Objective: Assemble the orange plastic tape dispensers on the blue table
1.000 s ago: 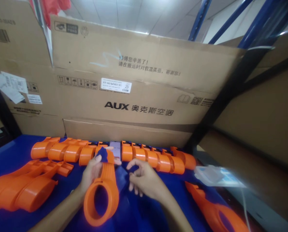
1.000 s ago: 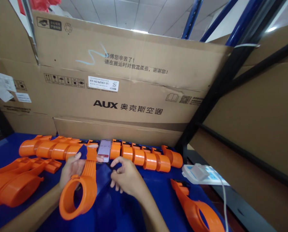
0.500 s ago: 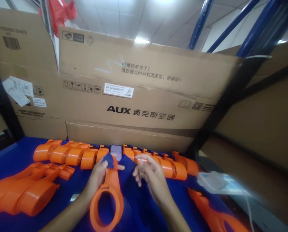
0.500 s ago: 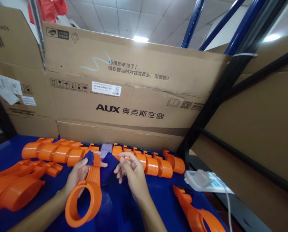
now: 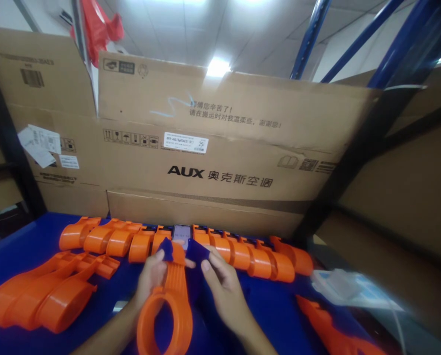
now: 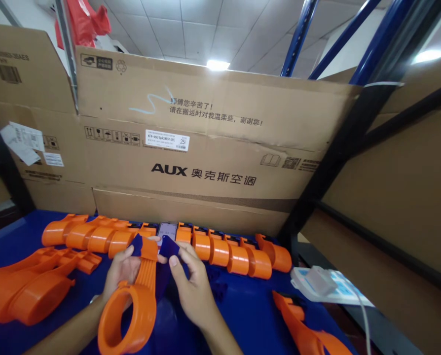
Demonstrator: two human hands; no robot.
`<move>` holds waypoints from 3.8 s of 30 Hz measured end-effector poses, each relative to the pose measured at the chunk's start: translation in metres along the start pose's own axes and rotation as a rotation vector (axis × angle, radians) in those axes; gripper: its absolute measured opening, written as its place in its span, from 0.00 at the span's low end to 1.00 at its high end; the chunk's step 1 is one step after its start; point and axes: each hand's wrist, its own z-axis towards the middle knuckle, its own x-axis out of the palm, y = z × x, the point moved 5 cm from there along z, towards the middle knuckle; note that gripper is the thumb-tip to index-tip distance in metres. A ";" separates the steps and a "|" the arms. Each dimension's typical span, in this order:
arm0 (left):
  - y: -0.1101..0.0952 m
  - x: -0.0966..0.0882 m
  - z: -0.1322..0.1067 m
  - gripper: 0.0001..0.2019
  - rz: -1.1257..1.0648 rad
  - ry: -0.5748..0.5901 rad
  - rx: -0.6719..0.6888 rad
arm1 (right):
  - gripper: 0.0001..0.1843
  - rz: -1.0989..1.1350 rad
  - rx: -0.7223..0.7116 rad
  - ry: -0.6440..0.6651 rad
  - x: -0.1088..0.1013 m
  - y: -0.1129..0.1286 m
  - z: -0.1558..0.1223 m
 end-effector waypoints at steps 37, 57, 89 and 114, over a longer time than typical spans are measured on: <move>0.000 0.007 -0.011 0.25 0.429 -0.072 0.327 | 0.21 -0.276 -0.223 0.010 -0.027 0.016 -0.001; -0.007 0.009 -0.012 0.27 0.391 -0.042 0.410 | 0.29 -0.224 -0.137 0.080 -0.022 0.013 -0.005; -0.017 -0.003 -0.003 0.20 0.728 -0.263 0.464 | 0.35 -0.922 -0.550 0.011 -0.012 0.009 -0.008; 0.007 0.010 -0.011 0.31 0.794 0.030 0.273 | 0.34 0.142 0.034 -0.293 -0.026 -0.053 0.001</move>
